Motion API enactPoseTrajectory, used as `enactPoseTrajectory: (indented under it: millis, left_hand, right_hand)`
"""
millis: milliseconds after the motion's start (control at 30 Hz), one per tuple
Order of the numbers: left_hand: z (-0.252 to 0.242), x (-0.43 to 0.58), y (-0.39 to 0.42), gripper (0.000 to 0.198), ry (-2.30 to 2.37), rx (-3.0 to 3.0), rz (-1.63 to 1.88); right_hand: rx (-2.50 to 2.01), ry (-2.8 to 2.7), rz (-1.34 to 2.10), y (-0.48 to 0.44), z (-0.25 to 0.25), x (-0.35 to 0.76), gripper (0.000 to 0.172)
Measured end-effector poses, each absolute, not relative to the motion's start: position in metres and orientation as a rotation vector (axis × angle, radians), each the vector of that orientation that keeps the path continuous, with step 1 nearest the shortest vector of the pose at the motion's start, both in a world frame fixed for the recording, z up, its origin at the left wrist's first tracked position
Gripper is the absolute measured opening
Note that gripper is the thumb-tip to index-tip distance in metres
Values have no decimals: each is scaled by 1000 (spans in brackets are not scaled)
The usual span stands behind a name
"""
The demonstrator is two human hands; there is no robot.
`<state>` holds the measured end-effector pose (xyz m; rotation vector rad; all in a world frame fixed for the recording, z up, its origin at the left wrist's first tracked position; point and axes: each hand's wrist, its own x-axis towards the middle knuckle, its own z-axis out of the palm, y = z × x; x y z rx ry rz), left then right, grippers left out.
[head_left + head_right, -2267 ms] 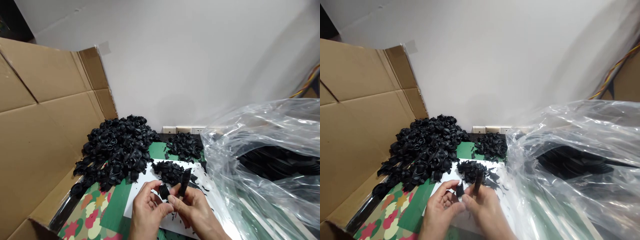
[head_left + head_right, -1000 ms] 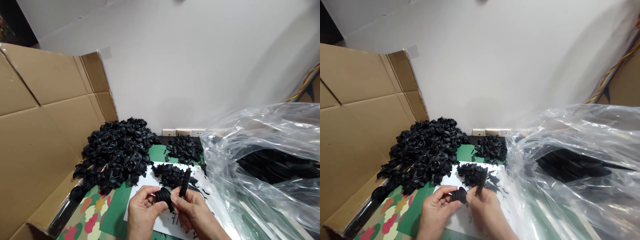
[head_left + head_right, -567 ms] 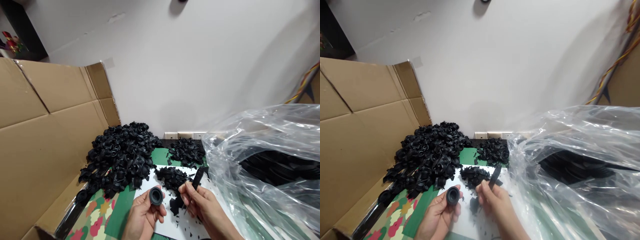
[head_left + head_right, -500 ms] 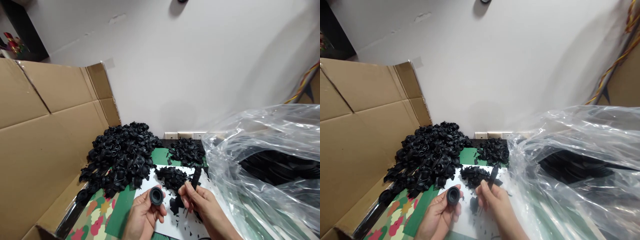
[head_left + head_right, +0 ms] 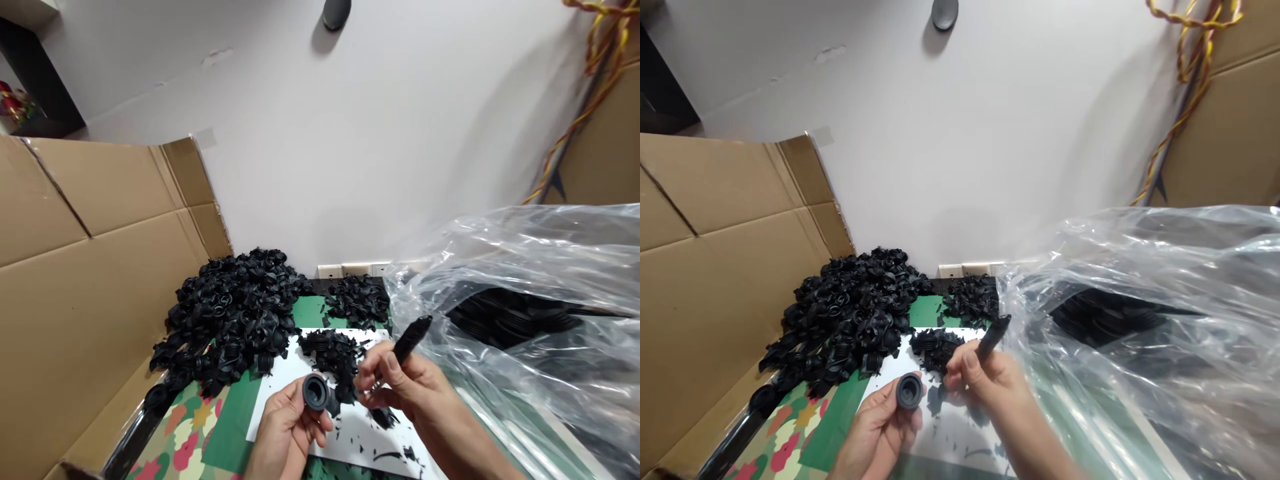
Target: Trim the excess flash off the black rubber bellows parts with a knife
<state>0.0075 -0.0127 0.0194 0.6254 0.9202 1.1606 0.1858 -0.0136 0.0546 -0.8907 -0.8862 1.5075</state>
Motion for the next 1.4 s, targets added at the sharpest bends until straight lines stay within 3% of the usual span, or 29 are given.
enactPoseTrajectory:
  millis: [300,533,667,833,1067,1267,1400]
  left_hand:
    - [20,22,-15,15,902,623,1118]
    - [22,31,-16,22,882,667,1107]
    - [23,35,-16,27,949,611,1093]
    - [15,33,-14,35,958,617,1072]
    - [14,34,-11,22,944,664,1062]
    - [16,39,-10,24,950,675,1028]
    - [18,40,-8,34,1037,747,1023]
  right_hand:
    - [-901,-1078,1407,-23,36,197,43]
    - [-1055,-1512,1168,-32,29,193,18]
    - [-1191,-1878,800,-33,18,184,43]
    - [-1354,-2060,411,-30,2,171,37]
    - [-1136,-1456,933,-29,16,180,12]
    - [-1287,-1275,1206,-18,21,181,19]
    - [-1366,-1295,1174,-15,19,176,20]
